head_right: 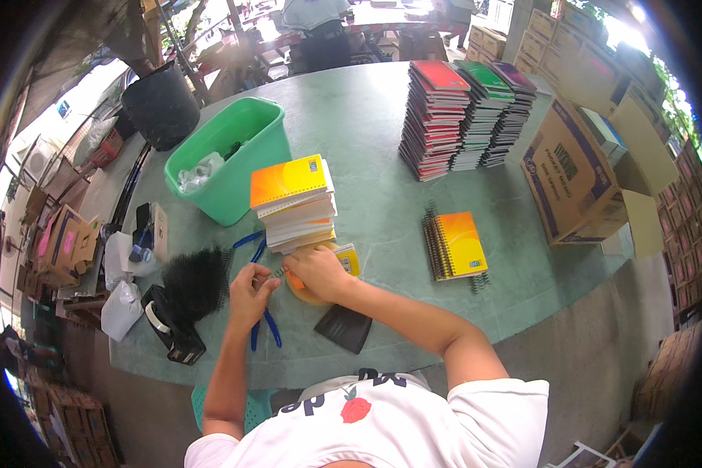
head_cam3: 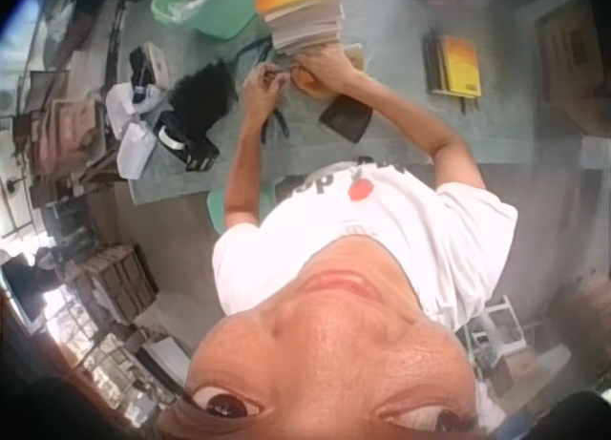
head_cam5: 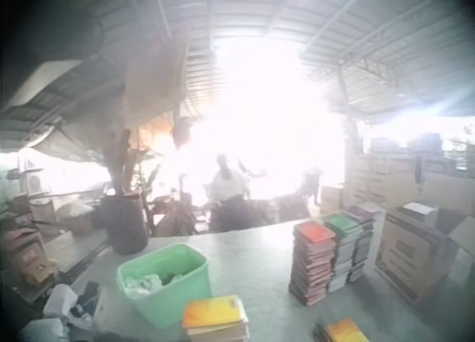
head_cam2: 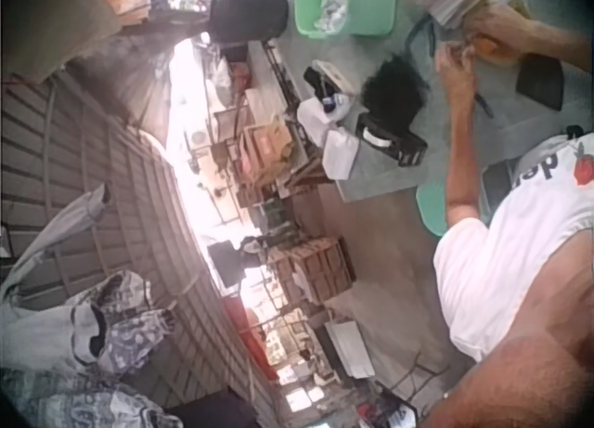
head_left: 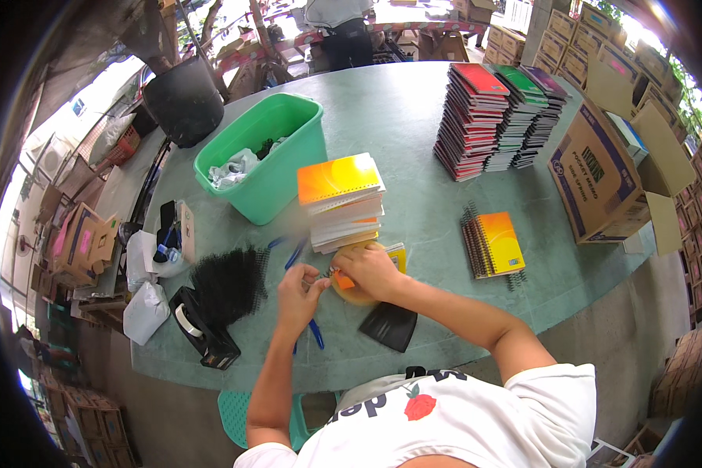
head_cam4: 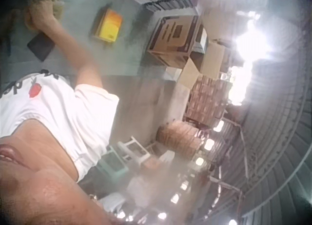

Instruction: The person threads black plastic spirals through the pre-punched holes of small yellow and orange notebooks by hand, and then trims the excess spiral length using blue wire cutters.

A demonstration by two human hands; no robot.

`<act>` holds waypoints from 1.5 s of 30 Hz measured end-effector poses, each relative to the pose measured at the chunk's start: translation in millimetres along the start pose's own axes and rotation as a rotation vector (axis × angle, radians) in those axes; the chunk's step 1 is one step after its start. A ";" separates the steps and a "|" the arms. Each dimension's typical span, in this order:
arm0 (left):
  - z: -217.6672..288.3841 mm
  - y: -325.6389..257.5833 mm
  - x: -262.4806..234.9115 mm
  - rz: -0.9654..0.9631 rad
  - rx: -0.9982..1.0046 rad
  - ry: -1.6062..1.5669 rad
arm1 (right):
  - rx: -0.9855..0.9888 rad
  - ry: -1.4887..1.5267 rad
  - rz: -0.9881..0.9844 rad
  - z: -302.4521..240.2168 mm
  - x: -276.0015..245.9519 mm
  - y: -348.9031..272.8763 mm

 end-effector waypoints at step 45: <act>45.3 -42.8 12.9 0.140 0.333 0.186 | 0.238 0.290 0.125 35.1 -32.0 -42.1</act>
Point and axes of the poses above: each hand's wrist, its own y-axis towards the middle knuckle, its own x-axis out of the palm, z = x × y, the point moved 10 cm from there along y, towards the middle knuckle, and after that the axes turned 15 degrees about -x, right-handed, at the moved point
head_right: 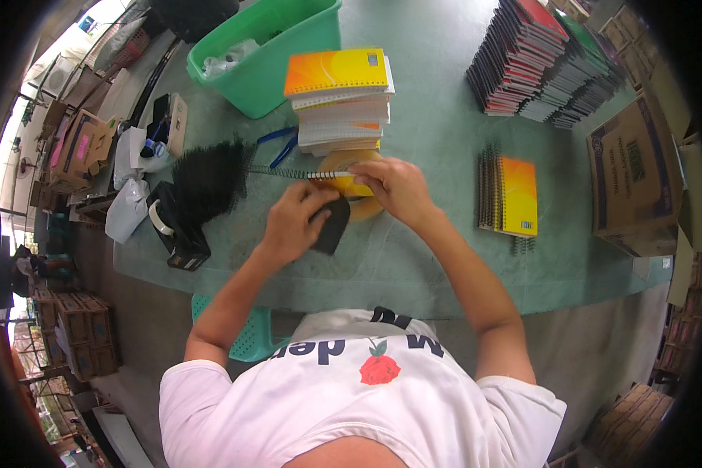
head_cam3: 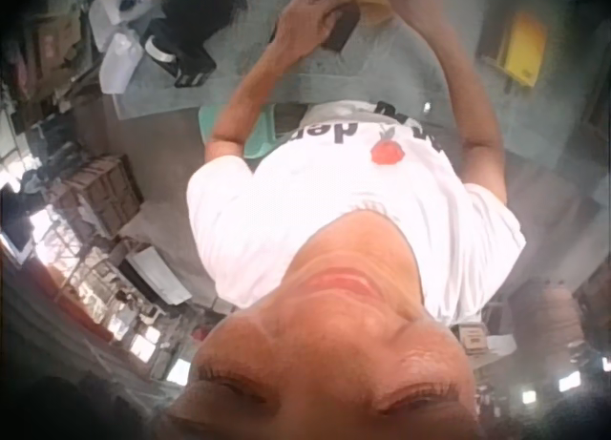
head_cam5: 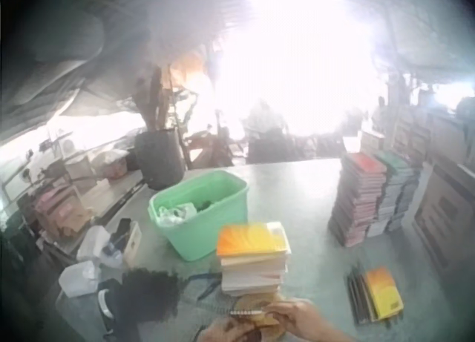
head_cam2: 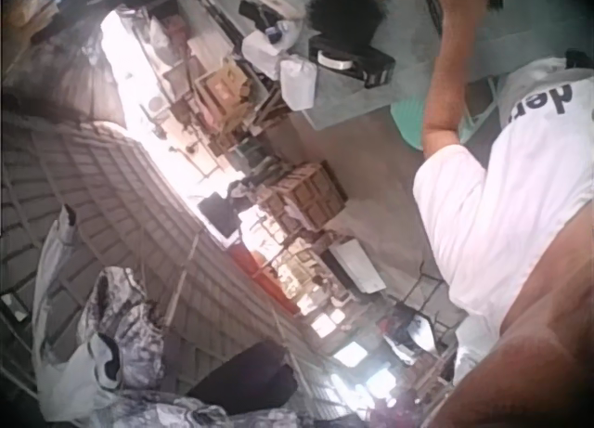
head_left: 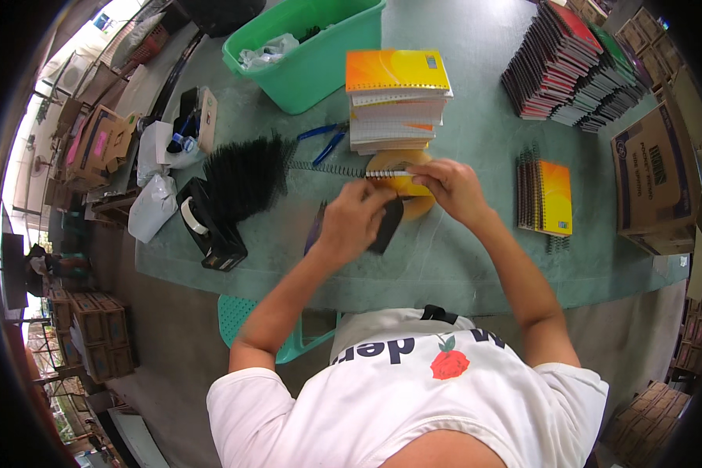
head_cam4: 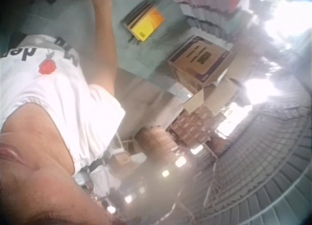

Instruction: The person threads black plastic spirals through the pre-punched holes of small yellow and orange notebooks by hand, and then trims the excess spiral length using blue wire cutters.

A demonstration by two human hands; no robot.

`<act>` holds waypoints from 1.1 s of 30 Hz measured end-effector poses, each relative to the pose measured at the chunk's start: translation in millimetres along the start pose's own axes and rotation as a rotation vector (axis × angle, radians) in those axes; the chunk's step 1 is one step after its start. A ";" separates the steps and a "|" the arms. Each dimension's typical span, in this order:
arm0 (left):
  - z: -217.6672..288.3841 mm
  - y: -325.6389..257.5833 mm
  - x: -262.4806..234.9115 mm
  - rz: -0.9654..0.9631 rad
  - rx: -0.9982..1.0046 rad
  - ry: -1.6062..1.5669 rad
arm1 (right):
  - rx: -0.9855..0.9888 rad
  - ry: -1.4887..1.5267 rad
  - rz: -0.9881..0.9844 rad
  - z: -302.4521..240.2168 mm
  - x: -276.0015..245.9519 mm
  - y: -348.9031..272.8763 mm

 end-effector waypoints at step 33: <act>7.9 23.7 2.5 -0.033 -0.030 0.009 | 0.361 0.787 0.344 50.8 13.7 -52.1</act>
Point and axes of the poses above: each hand's wrist, its own y-axis towards the middle knuckle, its own x-axis out of the palm, z = x × y, the point moved 10 cm from there along y, towards the middle knuckle, and after that the axes turned 15 degrees about -x, right-handed, at the moved point
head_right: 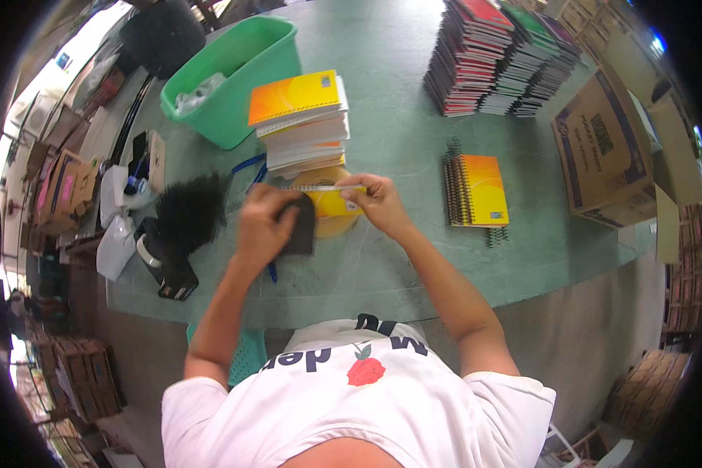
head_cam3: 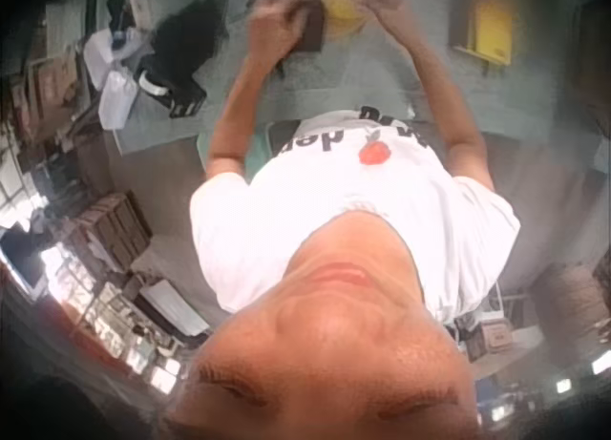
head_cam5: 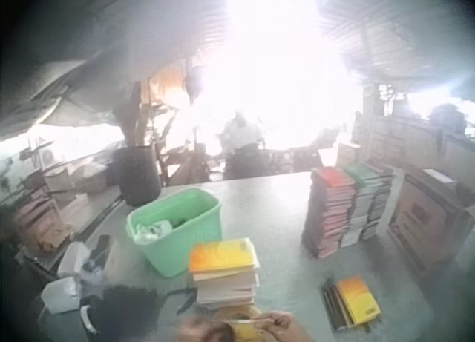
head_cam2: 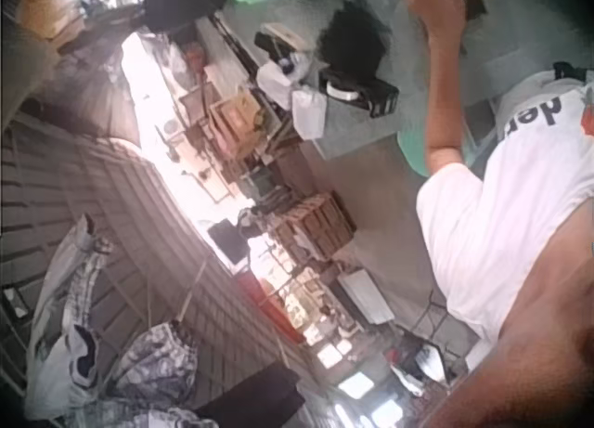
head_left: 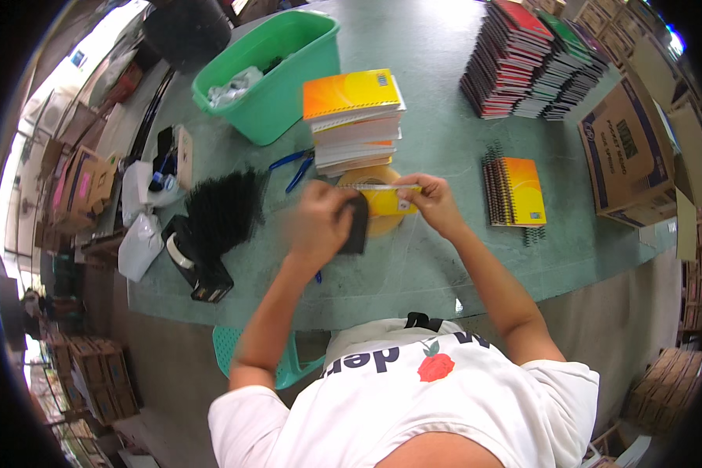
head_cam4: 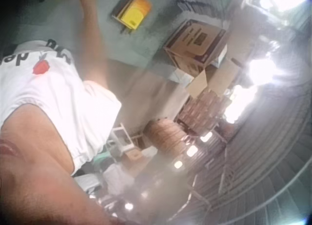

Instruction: The person threads black plastic spirals through the pre-punched holes of small yellow and orange notebooks by hand, and then trims the excess spiral length using blue wire cutters.

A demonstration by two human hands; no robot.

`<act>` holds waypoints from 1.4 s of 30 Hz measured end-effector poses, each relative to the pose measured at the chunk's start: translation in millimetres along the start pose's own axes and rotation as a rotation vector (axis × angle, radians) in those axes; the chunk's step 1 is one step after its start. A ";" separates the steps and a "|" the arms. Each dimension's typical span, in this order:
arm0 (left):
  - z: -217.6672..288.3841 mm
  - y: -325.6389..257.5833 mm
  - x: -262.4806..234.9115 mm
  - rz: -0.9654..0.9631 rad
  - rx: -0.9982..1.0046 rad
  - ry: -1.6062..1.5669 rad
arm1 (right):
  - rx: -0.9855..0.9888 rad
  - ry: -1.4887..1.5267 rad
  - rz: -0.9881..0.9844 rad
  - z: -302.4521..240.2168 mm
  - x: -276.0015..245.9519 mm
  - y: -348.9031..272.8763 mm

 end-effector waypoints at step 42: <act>12.9 -61.8 93.3 -0.258 0.078 -0.111 | 0.060 -0.179 -0.252 11.5 17.6 -7.2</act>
Point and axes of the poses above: each hand's wrist, its own y-axis towards the middle knuckle, its own x-axis out of the palm, z = x × y, the point moved 10 cm from there along y, towards the middle knuckle, and after that the axes turned 15 degrees about -x, right-handed, at the moved point
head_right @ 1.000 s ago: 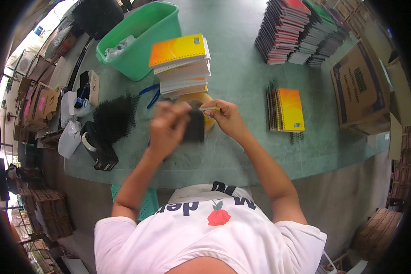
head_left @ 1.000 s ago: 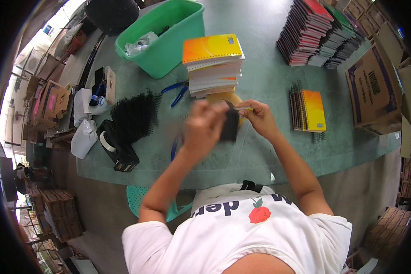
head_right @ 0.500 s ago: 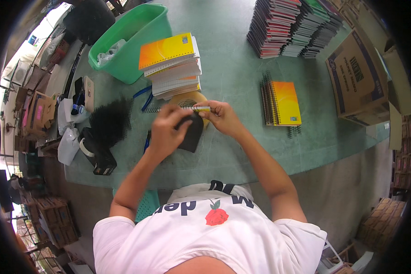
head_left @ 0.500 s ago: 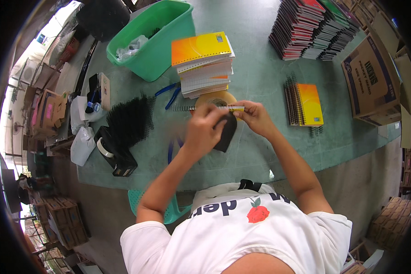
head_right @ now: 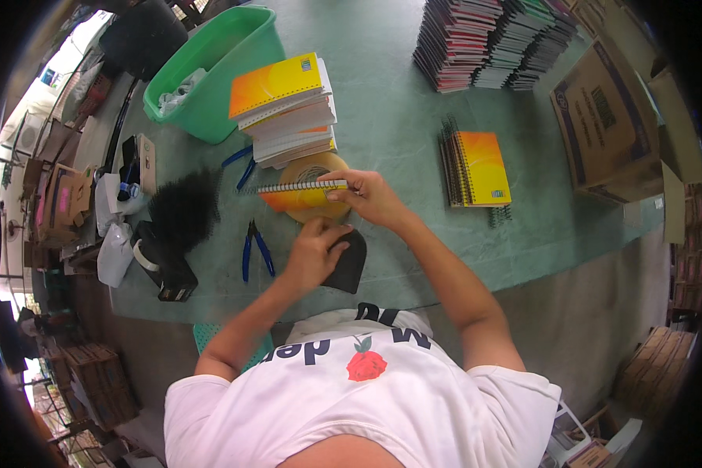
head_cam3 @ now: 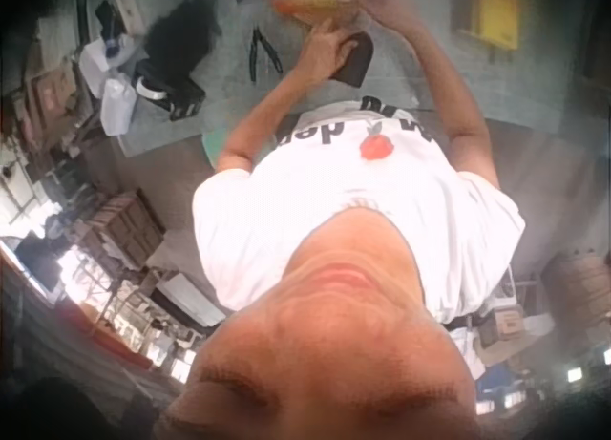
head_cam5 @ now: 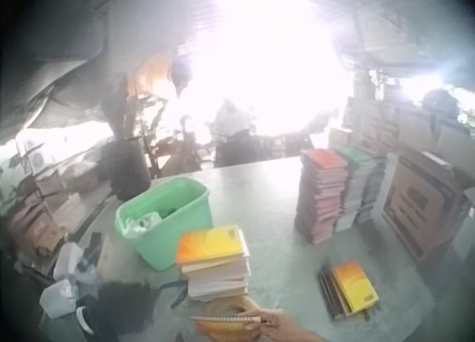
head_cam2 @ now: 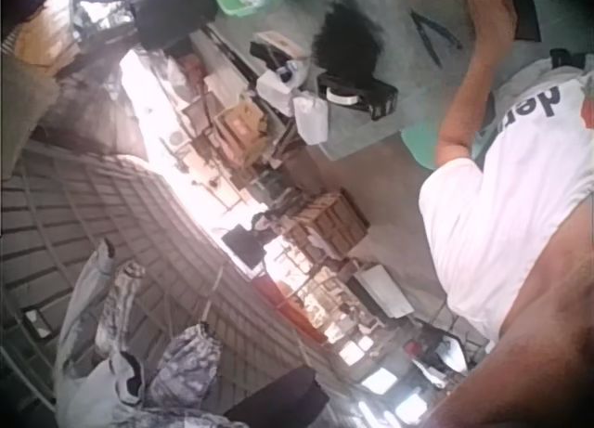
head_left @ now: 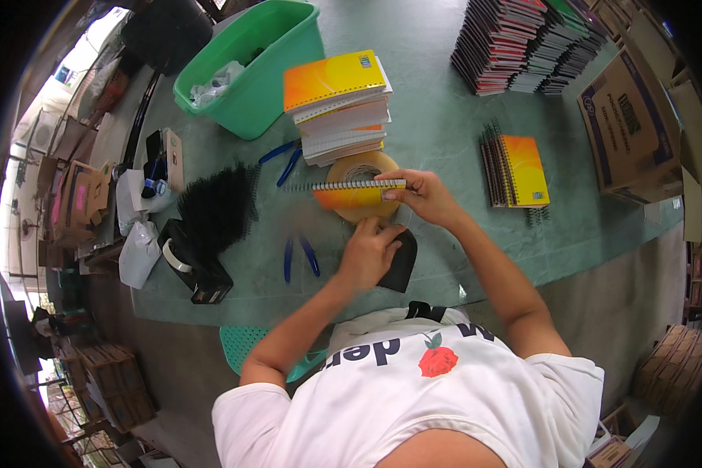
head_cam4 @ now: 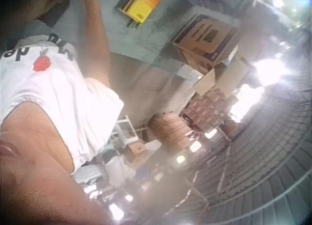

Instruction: The person threads black plastic spirals through the pre-punched holes of small yellow and orange notebooks by hand, and then trims the excess spiral length using blue wire cutters.

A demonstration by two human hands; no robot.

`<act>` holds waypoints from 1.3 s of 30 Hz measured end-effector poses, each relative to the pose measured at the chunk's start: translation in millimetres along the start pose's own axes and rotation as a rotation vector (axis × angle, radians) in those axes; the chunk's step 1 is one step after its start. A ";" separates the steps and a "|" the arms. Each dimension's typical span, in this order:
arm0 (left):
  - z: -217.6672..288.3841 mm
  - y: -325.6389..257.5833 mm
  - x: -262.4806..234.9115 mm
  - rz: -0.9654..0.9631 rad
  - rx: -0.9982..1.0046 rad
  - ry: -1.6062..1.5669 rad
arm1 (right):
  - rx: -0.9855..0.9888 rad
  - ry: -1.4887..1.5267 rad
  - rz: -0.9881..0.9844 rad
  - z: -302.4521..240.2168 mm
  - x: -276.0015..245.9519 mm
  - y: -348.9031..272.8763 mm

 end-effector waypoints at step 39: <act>20.1 74.5 -46.8 -0.174 -0.146 0.110 | -0.148 -0.470 0.472 -27.8 -54.0 -50.4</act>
Point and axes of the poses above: each hand's wrist, its own y-axis towards the middle knuckle, its own x-axis out of the palm, z = x × y, the point moved 10 cm from there along y, towards the middle knuckle, and after that the axes turned 15 degrees about -x, right-handed, at the moved point
